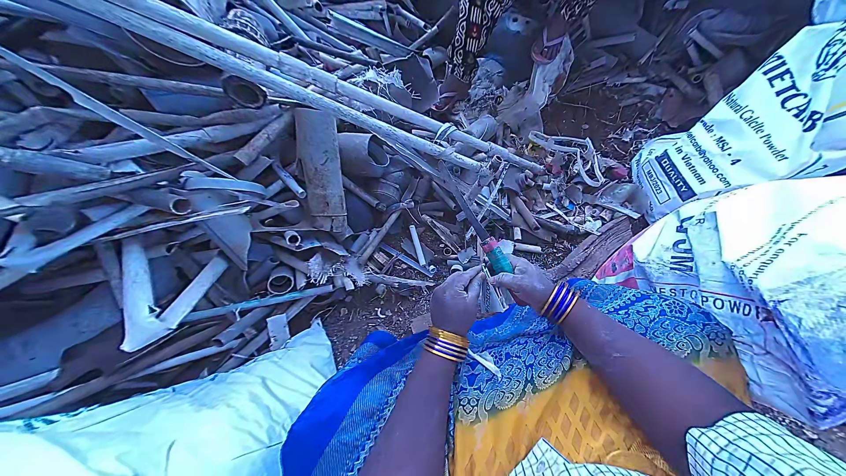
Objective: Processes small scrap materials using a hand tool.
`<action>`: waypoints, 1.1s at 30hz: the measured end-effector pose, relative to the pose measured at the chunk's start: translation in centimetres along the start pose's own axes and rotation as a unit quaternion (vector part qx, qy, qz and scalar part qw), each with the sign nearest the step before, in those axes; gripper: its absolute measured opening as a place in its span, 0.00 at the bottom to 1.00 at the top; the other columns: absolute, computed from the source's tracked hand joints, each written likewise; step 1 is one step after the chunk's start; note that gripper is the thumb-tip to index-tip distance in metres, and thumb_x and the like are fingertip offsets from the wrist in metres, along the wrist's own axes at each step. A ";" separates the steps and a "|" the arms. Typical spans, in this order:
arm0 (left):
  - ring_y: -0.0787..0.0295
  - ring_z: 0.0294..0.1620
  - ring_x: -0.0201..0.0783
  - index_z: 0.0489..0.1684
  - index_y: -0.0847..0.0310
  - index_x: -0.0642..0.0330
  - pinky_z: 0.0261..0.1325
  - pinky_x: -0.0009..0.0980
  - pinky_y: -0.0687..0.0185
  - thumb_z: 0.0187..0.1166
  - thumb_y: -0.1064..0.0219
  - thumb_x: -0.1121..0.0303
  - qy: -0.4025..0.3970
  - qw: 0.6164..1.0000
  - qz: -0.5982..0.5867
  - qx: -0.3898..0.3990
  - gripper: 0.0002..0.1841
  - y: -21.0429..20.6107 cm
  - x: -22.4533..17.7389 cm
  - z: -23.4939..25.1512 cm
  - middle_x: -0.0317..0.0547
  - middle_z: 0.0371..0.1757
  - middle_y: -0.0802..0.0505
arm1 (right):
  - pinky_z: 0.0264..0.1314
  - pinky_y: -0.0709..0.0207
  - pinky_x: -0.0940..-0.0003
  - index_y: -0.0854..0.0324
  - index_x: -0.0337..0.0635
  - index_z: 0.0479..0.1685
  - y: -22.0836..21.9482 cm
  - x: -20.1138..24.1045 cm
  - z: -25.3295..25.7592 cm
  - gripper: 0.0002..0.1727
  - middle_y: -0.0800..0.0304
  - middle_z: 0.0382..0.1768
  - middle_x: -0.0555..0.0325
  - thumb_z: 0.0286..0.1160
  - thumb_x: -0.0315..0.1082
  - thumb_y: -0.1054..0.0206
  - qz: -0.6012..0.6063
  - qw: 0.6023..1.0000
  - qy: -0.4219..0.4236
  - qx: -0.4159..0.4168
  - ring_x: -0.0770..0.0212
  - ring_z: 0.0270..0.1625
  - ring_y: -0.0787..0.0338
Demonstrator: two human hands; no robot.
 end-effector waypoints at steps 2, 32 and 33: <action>0.03 0.52 0.48 0.50 0.05 0.65 0.61 0.44 0.13 0.80 0.32 0.70 0.006 1.000 0.009 0.000 0.11 0.1 -0.1 0.0 0.56 0.48 0.02 | 0.52 0.21 0.74 0.23 0.31 0.62 -0.1 -0.1 0.1 0.16 0.15 0.47 0.53 0.78 0.25 0.35 -0.003 1.000 0.004 0.001 0.71 0.45 0.15; 0.11 0.52 0.55 0.53 0.17 0.77 0.61 0.51 0.20 0.84 0.45 0.67 -0.001 0.999 -0.001 -0.037 0.18 0.5 0.8 1.0 0.64 0.48 0.09 | 0.41 0.12 0.67 0.29 0.37 0.64 -0.2 0.2 -0.6 0.12 0.13 0.37 0.52 0.88 0.24 0.50 0.331 0.941 -0.069 -0.029 0.63 0.36 0.09; 0.11 0.55 0.53 0.59 0.18 0.76 0.64 0.49 0.20 0.85 0.45 0.65 -0.004 0.999 -0.020 -0.046 0.21 0.4 1.0 1.0 0.63 0.51 0.08 | 0.41 0.12 0.67 0.29 0.37 0.63 -0.2 0.2 -0.6 0.11 0.13 0.37 0.52 0.89 0.25 0.50 0.333 0.939 -0.073 -0.035 0.62 0.36 0.09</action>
Point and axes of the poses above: each hand's wrist, its own z-axis towards the middle knuckle, its own y-axis out of the back of the hand, x = y × z, the point moved 3 cm from there along z, towards the middle knuckle
